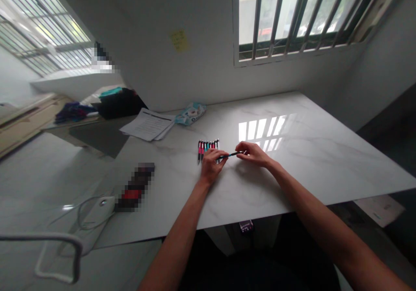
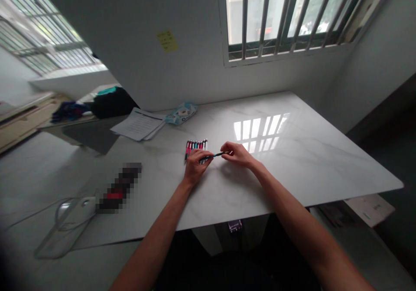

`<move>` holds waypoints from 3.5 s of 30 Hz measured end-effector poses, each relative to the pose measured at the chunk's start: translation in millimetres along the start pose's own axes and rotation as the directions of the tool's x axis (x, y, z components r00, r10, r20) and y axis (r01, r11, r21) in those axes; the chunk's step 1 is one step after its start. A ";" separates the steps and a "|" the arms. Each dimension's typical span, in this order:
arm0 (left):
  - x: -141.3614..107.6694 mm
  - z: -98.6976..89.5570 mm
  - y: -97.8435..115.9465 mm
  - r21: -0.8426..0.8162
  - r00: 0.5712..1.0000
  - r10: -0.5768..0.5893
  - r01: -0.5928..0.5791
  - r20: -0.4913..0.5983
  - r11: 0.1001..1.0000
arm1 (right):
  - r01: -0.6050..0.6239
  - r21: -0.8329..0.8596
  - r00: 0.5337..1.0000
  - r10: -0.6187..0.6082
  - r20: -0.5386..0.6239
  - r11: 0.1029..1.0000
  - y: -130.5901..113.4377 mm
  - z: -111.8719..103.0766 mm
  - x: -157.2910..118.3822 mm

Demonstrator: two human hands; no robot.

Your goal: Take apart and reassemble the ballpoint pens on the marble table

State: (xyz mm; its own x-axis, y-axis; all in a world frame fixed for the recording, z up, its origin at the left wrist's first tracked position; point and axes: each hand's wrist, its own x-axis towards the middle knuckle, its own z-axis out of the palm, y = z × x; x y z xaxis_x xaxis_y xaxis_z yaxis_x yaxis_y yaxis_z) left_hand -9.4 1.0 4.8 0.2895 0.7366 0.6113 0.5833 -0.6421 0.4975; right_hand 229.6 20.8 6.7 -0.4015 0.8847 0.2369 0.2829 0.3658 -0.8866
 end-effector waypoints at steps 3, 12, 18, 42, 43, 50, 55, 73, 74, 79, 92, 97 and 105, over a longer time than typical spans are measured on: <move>-0.1 0.1 -0.1 -0.007 1.000 0.003 -0.003 -0.006 1.000 | -0.036 -0.079 0.999 0.037 0.011 0.996 0.8 -2.6 0.0; -0.6 -1.0 -0.9 -0.030 1.000 -0.004 0.003 -0.005 1.000 | -0.015 -0.109 1.000 0.016 0.001 0.994 4.3 1.6 0.3; -0.6 -1.5 -1.0 -0.037 1.000 -0.022 0.023 0.004 0.999 | -0.011 -0.108 1.000 0.010 -0.006 0.994 6.2 2.5 0.9; 0.3 -0.1 -3.0 0.000 0.999 -0.037 0.037 -0.017 0.999 | 0.048 0.018 0.991 -0.046 -0.127 0.999 19.5 13.5 2.8; 0.4 -0.2 -3.7 0.001 0.999 -0.037 0.037 -0.018 0.999 | 0.061 0.039 0.990 -0.055 -0.129 0.997 19.4 13.2 2.6; 1.4 2.8 -4.3 -0.006 1.000 -0.019 0.019 -0.014 1.000 | -0.016 -0.162 0.991 -0.005 -0.130 0.987 17.7 12.6 1.8; 1.5 3.5 -3.4 -0.032 0.999 -0.035 0.034 -0.031 0.999 | 0.036 -0.117 0.986 -0.055 -0.159 0.992 16.9 13.8 0.5; 5.1 10.1 2.0 -0.385 0.964 -0.259 0.218 -0.057 0.897 | 0.052 -0.049 0.992 -0.057 -0.111 0.997 20.1 11.2 4.0; 5.6 10.2 2.7 -0.420 0.958 -0.278 0.227 -0.065 0.879 | 0.053 -0.047 0.994 -0.058 -0.097 0.997 19.2 11.9 3.3; 6.4 7.4 3.7 -0.426 0.955 -0.277 0.207 -0.107 0.881 | 0.061 -0.037 0.996 -0.063 -0.059 0.997 14.7 16.9 -1.3; 6.4 2.9 1.8 -0.372 0.947 -0.274 0.196 -0.169 0.907 | 0.055 -0.021 0.998 -0.055 -0.028 0.998 12.1 22.1 -1.3; 6.3 2.5 2.0 -0.375 0.946 -0.282 0.206 -0.158 0.904 | 0.022 -0.018 1.000 -0.022 -0.019 1.000 10.2 21.6 -1.0; 7.0 -7.3 -14.0 -0.326 0.867 -0.391 0.289 -0.309 0.900 | 0.012 -0.150 0.986 -0.036 -0.162 0.989 9.9 19.7 -1.3</move>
State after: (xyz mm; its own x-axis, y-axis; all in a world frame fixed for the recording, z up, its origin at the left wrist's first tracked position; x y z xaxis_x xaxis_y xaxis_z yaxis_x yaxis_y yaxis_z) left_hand -21.1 13.6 6.6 -0.2109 0.8241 0.5257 0.3617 -0.4339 0.8252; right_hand 215.8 17.6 -10.2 -0.2655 0.9059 0.3298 0.4054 0.4153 -0.8143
